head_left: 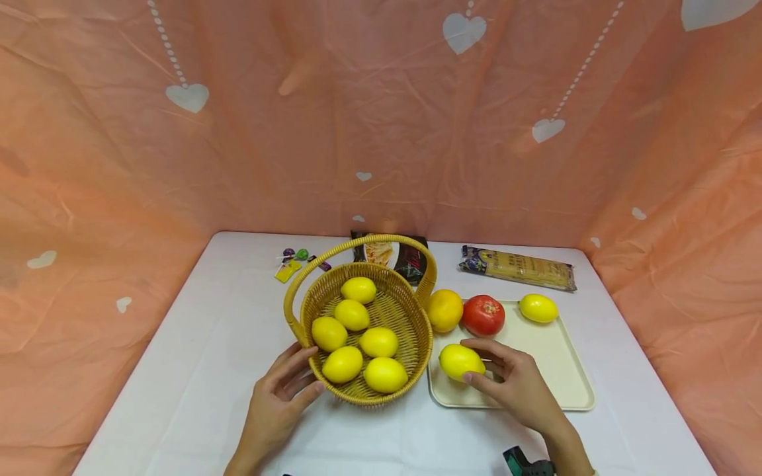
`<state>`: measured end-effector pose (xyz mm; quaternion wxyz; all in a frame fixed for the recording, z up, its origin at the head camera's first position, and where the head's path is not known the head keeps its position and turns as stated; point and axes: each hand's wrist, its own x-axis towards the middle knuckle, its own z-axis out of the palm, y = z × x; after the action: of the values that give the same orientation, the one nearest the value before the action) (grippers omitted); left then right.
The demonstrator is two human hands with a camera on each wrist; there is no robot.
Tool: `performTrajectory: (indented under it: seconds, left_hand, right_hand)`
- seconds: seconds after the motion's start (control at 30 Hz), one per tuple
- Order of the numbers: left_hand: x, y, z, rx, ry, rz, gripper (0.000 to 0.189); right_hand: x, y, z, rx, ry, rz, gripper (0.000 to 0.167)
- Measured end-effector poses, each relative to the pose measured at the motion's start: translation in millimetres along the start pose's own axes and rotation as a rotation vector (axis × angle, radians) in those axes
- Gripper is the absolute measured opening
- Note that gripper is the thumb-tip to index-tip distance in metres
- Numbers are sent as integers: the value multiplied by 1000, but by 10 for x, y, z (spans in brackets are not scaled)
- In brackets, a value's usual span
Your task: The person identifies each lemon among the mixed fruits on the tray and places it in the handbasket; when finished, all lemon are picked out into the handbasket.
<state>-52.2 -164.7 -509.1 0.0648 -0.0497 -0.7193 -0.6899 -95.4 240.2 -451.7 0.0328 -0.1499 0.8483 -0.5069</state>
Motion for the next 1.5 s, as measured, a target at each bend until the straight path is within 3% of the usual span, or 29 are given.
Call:
performTrajectory:
  seconds: [0.33,0.5,0.77,0.87,1.0,1.23,1.5]
  left_hand:
    - [-8,-3,16,10,4,7,55]
    - [-22,-24,14,15,-1,-6,57]
    - [-24,-35,9,21,1,4,57]
    - [-26,-30,5,33,7,0,57]
    - [-26,-25,3,38,6,-1,56]
    - [-18,-28,0,37,1,4,56]
    - [-12,-33,-9,29,-2,8,56]
  right_hand:
    - [349,-290,203,-47,-81,-191,44]
    - [490,-433,322,-178,-159,-255,43]
    - [674,-559,525,-400,-252,-269,39]
    - [727,-569,595,-439,-239,-294,41]
    - [733,-562,628,-447,-161,-302,44]
    - [627,-437,371,-285,-54,-252,47]
    - [375,-15,-395,-57,99,-147,42]
